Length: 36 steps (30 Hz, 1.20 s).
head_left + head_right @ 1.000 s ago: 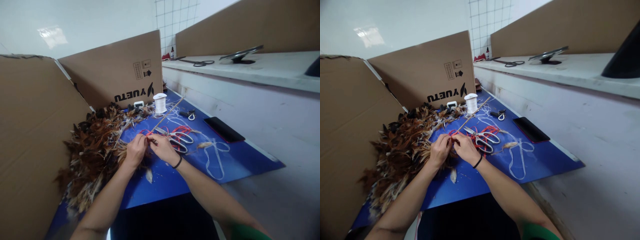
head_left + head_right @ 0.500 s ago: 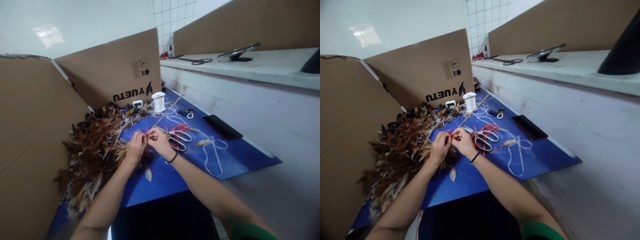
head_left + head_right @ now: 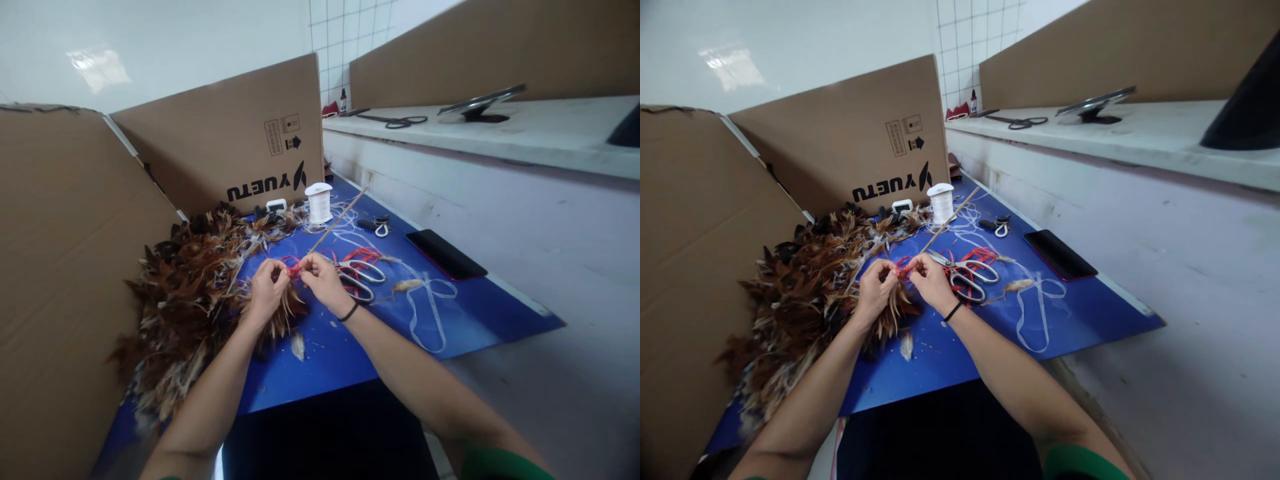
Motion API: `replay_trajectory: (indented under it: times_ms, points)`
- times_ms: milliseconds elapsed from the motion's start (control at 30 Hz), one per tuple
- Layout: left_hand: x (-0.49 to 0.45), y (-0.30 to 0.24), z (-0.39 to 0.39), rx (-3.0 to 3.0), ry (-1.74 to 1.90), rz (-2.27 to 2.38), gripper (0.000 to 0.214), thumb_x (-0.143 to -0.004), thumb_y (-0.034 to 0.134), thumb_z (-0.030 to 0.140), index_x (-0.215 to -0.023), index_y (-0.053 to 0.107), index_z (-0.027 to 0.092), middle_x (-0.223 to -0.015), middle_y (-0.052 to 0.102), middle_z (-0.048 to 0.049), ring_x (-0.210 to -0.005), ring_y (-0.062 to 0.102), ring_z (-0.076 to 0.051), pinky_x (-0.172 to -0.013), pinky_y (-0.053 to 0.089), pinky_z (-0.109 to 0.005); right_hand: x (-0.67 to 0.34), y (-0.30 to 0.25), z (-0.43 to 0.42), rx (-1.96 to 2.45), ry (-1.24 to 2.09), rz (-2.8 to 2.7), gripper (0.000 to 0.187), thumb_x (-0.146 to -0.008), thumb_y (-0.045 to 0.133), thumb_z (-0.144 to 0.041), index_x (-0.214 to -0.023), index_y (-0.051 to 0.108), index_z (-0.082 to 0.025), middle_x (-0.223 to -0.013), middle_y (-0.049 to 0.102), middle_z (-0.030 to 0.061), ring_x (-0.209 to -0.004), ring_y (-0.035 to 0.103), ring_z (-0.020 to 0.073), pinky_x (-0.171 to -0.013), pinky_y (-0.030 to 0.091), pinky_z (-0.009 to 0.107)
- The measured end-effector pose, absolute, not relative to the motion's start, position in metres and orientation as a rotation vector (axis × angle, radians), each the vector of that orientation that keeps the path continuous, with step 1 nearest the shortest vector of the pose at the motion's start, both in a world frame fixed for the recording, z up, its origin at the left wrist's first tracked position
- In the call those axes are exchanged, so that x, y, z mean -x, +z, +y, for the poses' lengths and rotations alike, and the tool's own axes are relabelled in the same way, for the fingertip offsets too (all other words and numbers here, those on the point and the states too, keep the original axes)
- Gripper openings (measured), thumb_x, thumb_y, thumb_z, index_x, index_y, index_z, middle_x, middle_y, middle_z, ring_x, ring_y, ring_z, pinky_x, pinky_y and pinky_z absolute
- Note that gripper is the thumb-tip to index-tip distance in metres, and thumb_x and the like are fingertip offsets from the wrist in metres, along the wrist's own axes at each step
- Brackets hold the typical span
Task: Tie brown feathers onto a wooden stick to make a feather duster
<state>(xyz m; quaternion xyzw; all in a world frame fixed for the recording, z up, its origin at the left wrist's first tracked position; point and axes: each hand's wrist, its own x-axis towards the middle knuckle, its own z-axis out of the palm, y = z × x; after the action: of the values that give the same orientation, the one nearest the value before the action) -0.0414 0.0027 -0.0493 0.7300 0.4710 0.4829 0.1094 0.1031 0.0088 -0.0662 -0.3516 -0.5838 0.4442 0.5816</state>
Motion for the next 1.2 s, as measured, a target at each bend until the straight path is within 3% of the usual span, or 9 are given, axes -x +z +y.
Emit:
replay_trajectory:
  times_ms: [167, 267, 533, 667, 900, 1100, 1200]
  points:
    - [0.040, -0.049, 0.002, -2.156, 1.437, 1.397, 0.007, -0.080, 0.051, 0.020, -0.076, 0.056, 0.016, -0.074, 0.055, -0.0013, -0.069, 0.052, -0.013, -0.066, 0.041, -0.025, -0.105, -0.062, 0.001, 0.872, 0.669, -1.613, 0.023, -0.074, 0.055, -0.018, -0.095, 0.061, -0.020, -0.085, 0.060, 0.0023, -0.072, 0.054, 0.0134, -0.069, 0.044, 0.027]
    - [0.038, -0.047, 0.000, -2.207, 1.442, 1.387, 0.007, -0.080, 0.051, 0.020, -0.075, 0.055, 0.016, -0.073, 0.055, -0.0013, -0.069, 0.052, -0.013, -0.067, 0.041, -0.025, -0.106, -0.062, 0.001, 0.865, 0.566, -1.656, 0.016, -0.079, 0.056, -0.024, -0.089, 0.067, -0.021, -0.083, 0.062, 0.0040, -0.075, 0.056, 0.0152, -0.072, 0.044, 0.029]
    - [0.032, -0.048, -0.004, -2.244, 1.342, 1.296, 0.014, -0.074, 0.060, 0.019, -0.087, 0.056, 0.016, -0.086, 0.059, -0.0036, -0.071, 0.058, -0.012, -0.069, 0.047, -0.024, -0.107, -0.062, 0.011, 0.811, 1.099, -1.282, 0.011, -0.072, 0.062, -0.029, -0.073, 0.066, -0.019, -0.070, 0.064, 0.0002, -0.066, 0.057, 0.0139, -0.066, 0.045, 0.028]
    - [0.033, -0.049, -0.003, -2.299, 1.315, 1.408, 0.022, -0.074, 0.060, 0.015, -0.096, 0.059, 0.017, -0.089, 0.065, -0.0046, -0.075, 0.061, -0.013, -0.073, 0.049, -0.026, -0.112, -0.058, 0.011, 0.802, 1.113, -1.257, 0.012, -0.072, 0.062, -0.030, -0.073, 0.067, -0.019, -0.072, 0.065, 0.0009, -0.069, 0.058, 0.0140, -0.069, 0.044, 0.029]
    - [0.030, -0.050, -0.004, -2.425, 1.335, 1.398, 0.020, -0.080, 0.055, 0.016, -0.097, 0.066, 0.017, -0.088, 0.069, -0.0065, -0.080, 0.064, -0.015, -0.077, 0.049, -0.027, -0.121, -0.057, 0.010, 0.919, 0.720, -1.425, 0.010, -0.074, 0.062, -0.027, -0.074, 0.069, -0.020, -0.073, 0.055, 0.0010, -0.068, 0.050, 0.0130, -0.065, 0.040, 0.027]
    - [0.033, -0.045, -0.002, -2.162, 1.339, 1.508, 0.022, -0.081, 0.055, 0.023, -0.098, 0.068, 0.018, -0.089, 0.070, -0.0072, -0.082, 0.063, -0.018, -0.080, 0.048, -0.031, -0.117, -0.054, 0.007, 0.814, 1.005, -1.256, 0.012, -0.073, 0.063, -0.030, -0.074, 0.066, -0.019, -0.074, 0.060, 0.0003, -0.070, 0.052, 0.0127, -0.067, 0.039, 0.027]
    - [0.034, -0.040, -0.002, -1.810, 1.353, 1.437, 0.023, -0.078, 0.058, 0.027, -0.094, 0.069, 0.016, -0.077, 0.070, -0.0050, -0.072, 0.063, -0.017, -0.072, 0.049, -0.029, -0.117, -0.052, 0.007, 0.771, 1.236, -1.069, 0.015, -0.068, 0.067, -0.032, -0.072, 0.064, -0.018, -0.070, 0.061, -0.0001, -0.067, 0.052, 0.0120, -0.065, 0.039, 0.026]
